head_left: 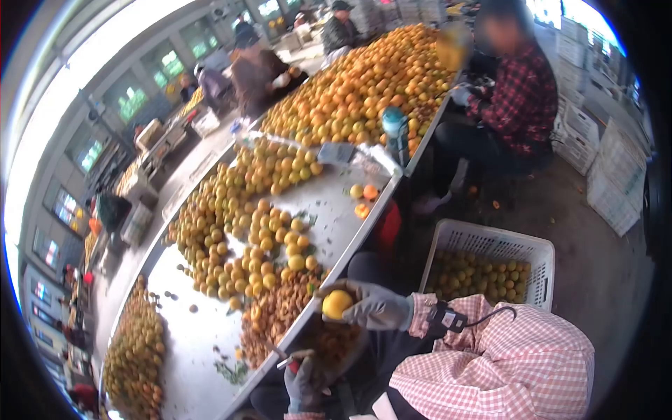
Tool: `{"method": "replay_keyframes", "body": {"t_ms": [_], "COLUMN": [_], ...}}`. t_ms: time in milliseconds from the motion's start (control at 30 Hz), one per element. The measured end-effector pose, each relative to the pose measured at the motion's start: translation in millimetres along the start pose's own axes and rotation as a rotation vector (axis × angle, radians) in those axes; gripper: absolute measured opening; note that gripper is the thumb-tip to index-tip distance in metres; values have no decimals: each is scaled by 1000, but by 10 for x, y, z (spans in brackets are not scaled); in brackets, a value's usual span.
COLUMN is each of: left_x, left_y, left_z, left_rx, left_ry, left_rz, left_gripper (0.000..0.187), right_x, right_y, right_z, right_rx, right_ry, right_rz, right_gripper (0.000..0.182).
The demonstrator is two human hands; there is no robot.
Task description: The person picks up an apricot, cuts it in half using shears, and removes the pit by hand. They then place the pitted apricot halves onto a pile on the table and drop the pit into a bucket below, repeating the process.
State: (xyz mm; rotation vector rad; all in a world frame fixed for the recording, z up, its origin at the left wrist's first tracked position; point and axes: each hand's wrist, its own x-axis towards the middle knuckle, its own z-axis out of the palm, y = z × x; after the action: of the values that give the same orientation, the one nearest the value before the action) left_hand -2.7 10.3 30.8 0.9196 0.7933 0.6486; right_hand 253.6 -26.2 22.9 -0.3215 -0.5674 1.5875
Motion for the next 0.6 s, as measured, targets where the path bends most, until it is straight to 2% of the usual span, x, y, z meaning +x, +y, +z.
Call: {"method": "replay_keyframes", "body": {"t_ms": [33, 67, 133, 167, 233, 267, 300, 367, 500, 567, 600], "left_x": [-2, -28, -67, -76, -105, -115, -136, -126, -125, -138, -146], "left_y": [-52, -47, -58, -74, -91, -100, -120, -218, -271, -322, -312], "left_z": [-53, -25, 10, 13, 50, 80, 99, 81, 114, 145, 158], "left_rx": [-35, -32, -41, -7, 20, 46, 74, 53, 213, 284, 287], "left_ry": [-25, -31, -10, -9, 9, -17, -44, -83, -190, -250, -258], "left_rz": [-8, -18, -27, -42, -64, -70, -79, -77, -107, -97, -154], "left_gripper": [19, 18, 17, 18, 18, 19, 21, 23, 20, 21, 21], "right_x": [-25, -50, -106, -131, -197, -206, -224, -242, -257, -270, -283], "right_y": [-16, 7, 42, 40, 32, 70, 116, 195, 296, 266, 274], "right_z": [83, 93, 96, 135, 227, 153, 146, 140, 140, 214, 226], "right_rx": [-135, -118, -457, -447, -1128, -1154, -1146, -684, -526, -453, -450], "right_ry": [25, 20, 66, 57, 141, 117, 111, 112, 76, 65, 65], "right_rz": [-86, -49, -151, -128, -274, -233, -216, -25, 44, 150, 159], "right_gripper": [52, 52, 51, 51, 56, 59, 59, 54, 55, 53, 53]}}
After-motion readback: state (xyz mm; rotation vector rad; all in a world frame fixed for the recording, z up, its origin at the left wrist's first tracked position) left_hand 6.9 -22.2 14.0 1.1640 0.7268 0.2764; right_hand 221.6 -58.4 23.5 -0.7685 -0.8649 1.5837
